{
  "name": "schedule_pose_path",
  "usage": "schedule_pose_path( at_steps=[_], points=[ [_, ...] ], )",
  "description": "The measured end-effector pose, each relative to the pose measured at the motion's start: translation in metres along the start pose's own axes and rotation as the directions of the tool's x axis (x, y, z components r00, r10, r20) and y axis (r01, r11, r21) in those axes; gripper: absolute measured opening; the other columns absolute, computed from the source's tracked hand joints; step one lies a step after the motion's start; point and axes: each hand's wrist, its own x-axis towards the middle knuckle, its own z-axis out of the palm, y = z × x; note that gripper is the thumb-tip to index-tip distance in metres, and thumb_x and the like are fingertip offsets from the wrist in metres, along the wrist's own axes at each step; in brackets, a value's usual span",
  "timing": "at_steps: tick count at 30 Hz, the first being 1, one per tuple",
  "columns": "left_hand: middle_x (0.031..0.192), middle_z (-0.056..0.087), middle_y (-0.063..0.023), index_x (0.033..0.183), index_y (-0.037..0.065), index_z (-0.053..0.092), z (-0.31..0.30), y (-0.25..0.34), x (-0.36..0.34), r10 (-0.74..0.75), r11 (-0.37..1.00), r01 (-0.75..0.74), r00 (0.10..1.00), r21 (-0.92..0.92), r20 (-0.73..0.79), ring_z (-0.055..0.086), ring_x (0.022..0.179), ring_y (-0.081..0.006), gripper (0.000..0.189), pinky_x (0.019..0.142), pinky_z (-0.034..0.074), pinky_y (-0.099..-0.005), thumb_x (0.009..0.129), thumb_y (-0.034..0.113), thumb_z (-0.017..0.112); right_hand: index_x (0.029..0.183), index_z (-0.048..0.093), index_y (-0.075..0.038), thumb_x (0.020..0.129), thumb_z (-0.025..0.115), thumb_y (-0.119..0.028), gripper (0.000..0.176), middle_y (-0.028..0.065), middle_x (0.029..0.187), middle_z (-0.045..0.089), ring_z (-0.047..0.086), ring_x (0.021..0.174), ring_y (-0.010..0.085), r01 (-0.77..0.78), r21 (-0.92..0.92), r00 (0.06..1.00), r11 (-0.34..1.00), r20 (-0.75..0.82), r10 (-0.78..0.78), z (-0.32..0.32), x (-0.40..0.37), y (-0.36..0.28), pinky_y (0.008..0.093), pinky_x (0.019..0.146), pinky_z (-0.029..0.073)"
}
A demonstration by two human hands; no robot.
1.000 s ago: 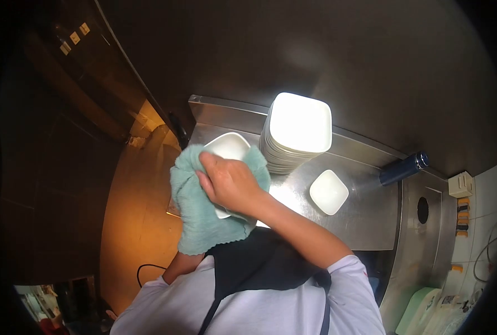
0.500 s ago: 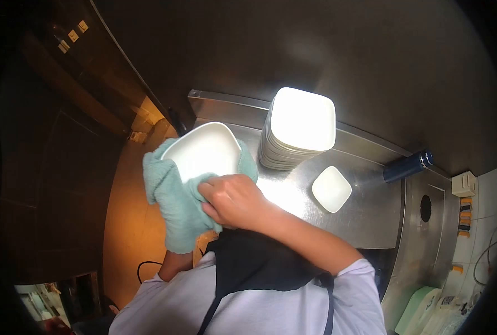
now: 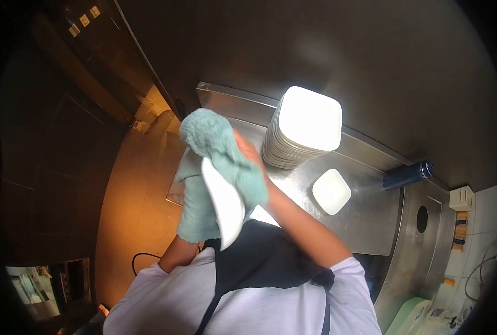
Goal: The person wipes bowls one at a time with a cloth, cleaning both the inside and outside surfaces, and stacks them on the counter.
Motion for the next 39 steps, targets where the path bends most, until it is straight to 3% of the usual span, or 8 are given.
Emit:
schedule_pose_path(
  at_steps=[13,16,19,23,27,31,35,39],
  points=[
    [0.147,0.055,-0.014,0.153,0.005,0.043,-0.01,-0.007,0.0,0.021,0.973,-0.013,0.999,-0.232,0.029,0.053,0.135,-0.0238,0.049,0.114,0.045,-0.0355,0.112,0.029,0.053,0.142,0.055,0.004,0.095,0.064,-0.027,0.057,0.0273,0.147,0.053,0.048,0.138,0.0474,0.393,-0.532,0.916,0.75,0.298,-0.268,0.041,-0.062,0.022,0.0532,0.12,0.031],
    [0.145,0.056,-0.014,0.152,0.005,0.044,0.0,-0.005,0.0,0.028,0.979,-0.026,1.0,-0.201,0.007,0.054,0.134,-0.024,0.048,0.113,0.046,-0.0358,0.112,0.029,0.053,0.164,0.012,0.011,0.091,0.06,-0.024,0.095,0.0277,0.168,0.026,0.03,0.155,0.0405,0.55,-0.589,0.828,0.591,0.297,-0.475,0.053,-0.037,0.006,0.0458,0.127,0.022],
    [0.144,0.057,-0.014,0.15,0.004,0.045,0.005,0.0,0.002,0.038,0.982,-0.042,0.999,-0.183,-0.027,0.055,0.132,-0.0242,0.046,0.112,0.047,-0.0361,0.112,0.029,0.053,0.157,0.037,0.006,0.099,0.061,-0.03,0.073,0.0284,0.161,0.041,0.043,0.149,0.0341,0.045,-0.369,0.996,0.929,-0.054,-0.07,0.017,-0.011,0.004,0.0415,0.122,0.033],
    [0.142,0.058,-0.0141,0.148,0.004,0.046,0.01,0.007,0.009,0.036,0.986,-0.051,0.995,-0.156,-0.095,0.056,0.13,-0.0244,0.045,0.11,0.048,-0.0365,0.112,0.029,0.053,0.154,0.046,0.003,0.103,0.058,-0.025,0.059,0.0231,0.155,0.05,0.05,0.143,0.0333,0.285,-0.801,0.956,0.527,0.197,-0.218,-0.02,0.002,0.043,0.0404,0.119,0.038],
    [0.141,0.058,-0.0141,0.146,0.004,0.047,0.011,0.029,0.015,0.034,0.992,-0.054,0.986,-0.117,-0.163,0.057,0.128,-0.0246,0.043,0.109,0.049,-0.037,0.112,0.029,0.053,0.156,0.044,-0.001,0.104,0.06,-0.023,0.059,0.0183,0.151,0.053,0.052,0.138,0.0289,-0.234,-0.068,0.972,0.97,0.006,0.235,0.008,-0.02,0.042,0.0384,0.115,0.042],
    [0.139,0.059,-0.0142,0.144,0.004,0.049,0.021,0.052,0.014,0.037,0.996,-0.053,0.976,-0.072,-0.213,0.058,0.126,-0.0249,0.041,0.107,0.05,-0.0374,0.112,0.029,0.053,0.158,0.043,-0.005,0.104,0.061,-0.021,0.059,0.0136,0.148,0.055,0.055,0.134,0.0244,-0.362,0.453,0.921,0.814,0.041,0.387,0.028,-0.056,0.022,0.0364,0.11,0.046],
    [0.137,0.06,-0.0142,0.142,0.004,0.05,0.032,0.064,0.014,0.052,0.998,-0.059,0.97,-0.025,-0.237,0.059,0.124,-0.0251,0.04,0.106,0.051,-0.0378,0.112,0.029,0.053,0.148,0.057,-0.007,0.1,0.067,-0.019,0.05,0.0156,0.15,0.057,0.057,0.137,0.0298,0.041,-0.281,0.999,0.959,0.028,-0.035,0.041,-0.084,-0.038,0.0396,0.111,0.048],
    [0.135,0.061,-0.0143,0.14,0.003,0.051,0.039,0.071,0.021,0.069,0.998,-0.069,0.961,0.009,-0.267,0.061,0.122,-0.0253,0.039,0.104,0.052,-0.0383,0.112,0.03,0.053,0.112,0.078,-0.006,0.089,0.078,-0.017,0.026,0.0194,0.148,0.061,0.059,0.137,0.0393,0.436,-0.816,0.865,0.38,0.262,-0.429,0.025,-0.081,-0.07,0.0481,0.112,0.05]
  ],
)
